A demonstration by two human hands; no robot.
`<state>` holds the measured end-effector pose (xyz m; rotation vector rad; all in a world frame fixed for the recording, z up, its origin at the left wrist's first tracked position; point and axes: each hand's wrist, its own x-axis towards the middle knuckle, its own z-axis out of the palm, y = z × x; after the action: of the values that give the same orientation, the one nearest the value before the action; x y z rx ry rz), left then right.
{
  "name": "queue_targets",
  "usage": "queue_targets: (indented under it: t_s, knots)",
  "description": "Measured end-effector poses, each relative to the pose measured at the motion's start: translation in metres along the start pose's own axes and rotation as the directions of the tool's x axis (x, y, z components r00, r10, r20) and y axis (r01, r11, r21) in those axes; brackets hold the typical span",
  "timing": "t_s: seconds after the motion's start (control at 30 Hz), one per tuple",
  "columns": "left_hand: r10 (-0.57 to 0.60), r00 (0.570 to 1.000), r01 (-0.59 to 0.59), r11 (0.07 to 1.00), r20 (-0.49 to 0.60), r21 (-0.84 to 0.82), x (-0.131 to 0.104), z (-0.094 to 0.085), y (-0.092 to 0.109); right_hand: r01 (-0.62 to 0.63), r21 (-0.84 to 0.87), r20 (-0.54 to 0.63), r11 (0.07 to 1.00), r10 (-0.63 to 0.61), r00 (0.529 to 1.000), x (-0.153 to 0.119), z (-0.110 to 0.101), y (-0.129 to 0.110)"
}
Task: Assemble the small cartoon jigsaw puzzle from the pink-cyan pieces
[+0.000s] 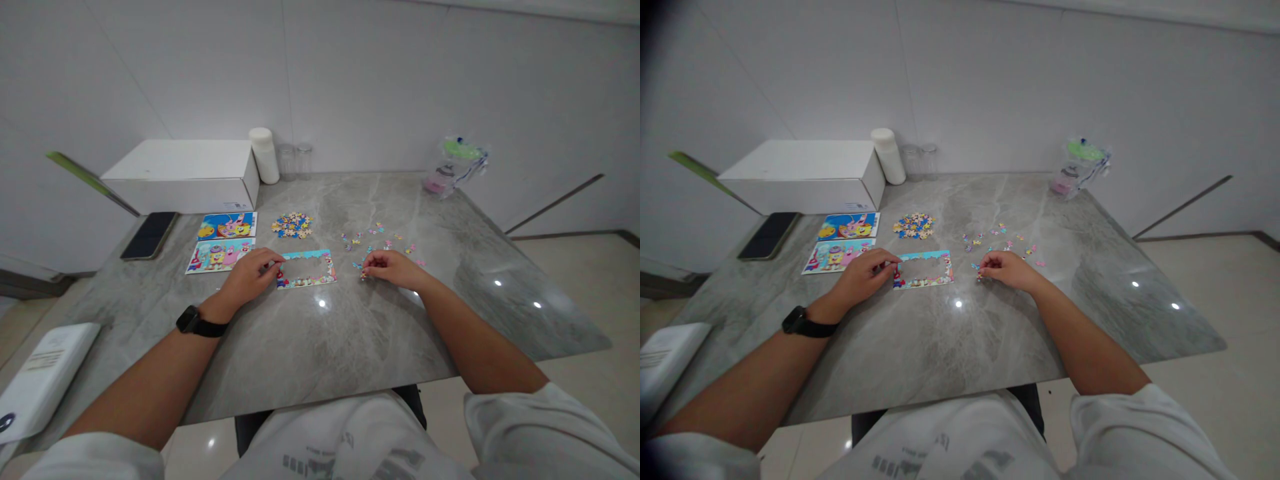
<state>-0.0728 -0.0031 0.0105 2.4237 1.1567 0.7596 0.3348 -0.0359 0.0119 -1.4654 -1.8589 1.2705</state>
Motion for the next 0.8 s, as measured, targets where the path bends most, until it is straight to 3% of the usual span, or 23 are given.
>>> queue_targets:
  t_s: [0.27, 0.43, 0.6, 0.7, 0.8]
  knots:
    - [0.116, 0.993, -0.117, 0.993, 0.036, 0.024, -0.004, -0.003, 0.008, 0.086, -0.015, -0.013, 0.996, -0.086, 0.996, 0.015, -0.003, -0.019]
    - [0.17, 0.981, -0.176, 0.982, 0.092, 0.063, -0.007, -0.001, 0.016, 0.214, -0.172, -0.008, 0.962, -0.218, 0.976, 0.046, -0.002, -0.066]
    - [0.219, 0.967, -0.226, 0.973, 0.132, 0.043, -0.008, -0.001, 0.021, 0.19, -0.17, 0.083, 0.967, -0.178, 0.981, 0.076, 0.031, -0.111]
    - [0.256, 0.95, -0.268, 0.962, 0.178, 0.046, -0.008, -0.002, 0.022, 0.182, -0.241, 0.104, 0.953, -0.161, 0.981, 0.085, 0.06, -0.113]
    - [0.28, 0.936, -0.3, 0.951, 0.214, 0.069, -0.008, -0.002, 0.022, 0.204, -0.335, 0.112, 0.92, -0.176, 0.978, 0.087, 0.081, -0.101]
